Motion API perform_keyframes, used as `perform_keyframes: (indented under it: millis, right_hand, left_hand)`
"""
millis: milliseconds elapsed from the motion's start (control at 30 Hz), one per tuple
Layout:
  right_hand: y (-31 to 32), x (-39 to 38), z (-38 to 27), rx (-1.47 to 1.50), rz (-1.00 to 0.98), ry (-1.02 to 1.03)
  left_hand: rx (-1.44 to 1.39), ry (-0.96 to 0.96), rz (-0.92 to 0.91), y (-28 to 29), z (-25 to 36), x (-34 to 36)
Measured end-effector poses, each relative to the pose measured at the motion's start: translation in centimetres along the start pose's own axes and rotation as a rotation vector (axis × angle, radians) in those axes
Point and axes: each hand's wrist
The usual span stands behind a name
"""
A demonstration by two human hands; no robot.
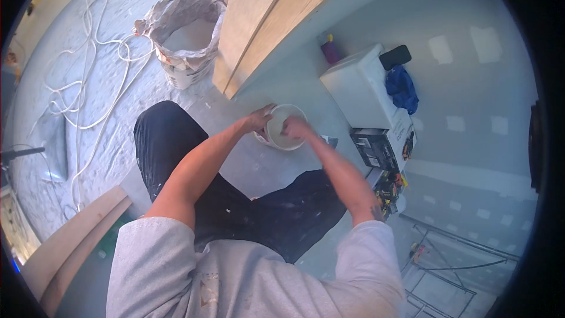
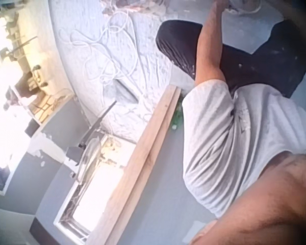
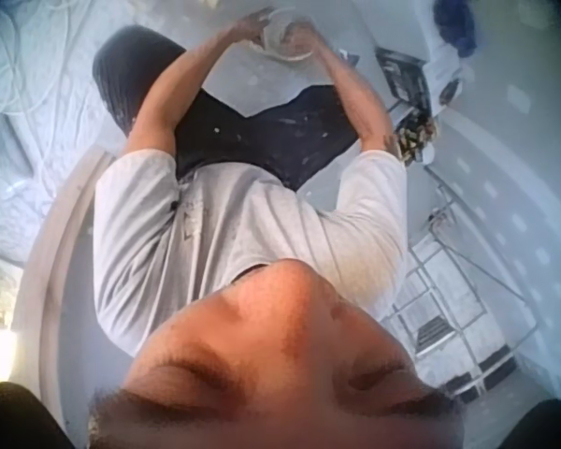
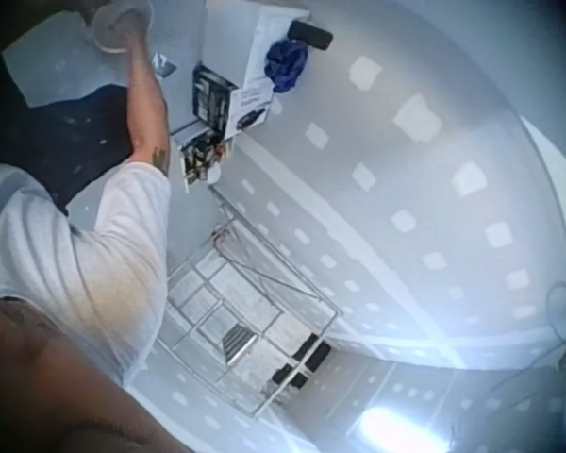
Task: Applying joint compound to a ceiling with a taping knife and mixing more compound in a bucket.
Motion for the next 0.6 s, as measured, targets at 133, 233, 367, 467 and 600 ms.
perform_keyframes:
  millis: [133,233,367,467,600]
  right_hand:
    - [2.7,-3.7,1.6,0.313,0.318,-0.018]
    - [-4.2,-4.6,3.3,0.127,0.549,-0.209]
    - [-4.6,-1.6,0.1,0.046,0.120,-0.059]
    - [0.6,-1.8,5.4,0.334,0.178,0.095]
    - [-3.6,-1.5,3.5,0.046,0.591,0.054]
  left_hand:
    - [-0.096,0.161,-0.020,-0.3,0.2,-1.6]
    - [-0.059,0.185,-0.008,-2.3,1.4,-0.3]
    - [0.021,0.099,0.063,-1.6,0.0,-0.4]
    - [-0.043,0.158,0.029,-2.0,0.5,-0.2]
    - [0.124,0.093,0.080,-0.4,-0.3,-0.4]
Point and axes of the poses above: each hand's wrist, its own x-axis towards the middle knuckle, its own y-axis out of the back of the hand, z = x × y, and after that the axes turned 10 degrees about x, right-handed
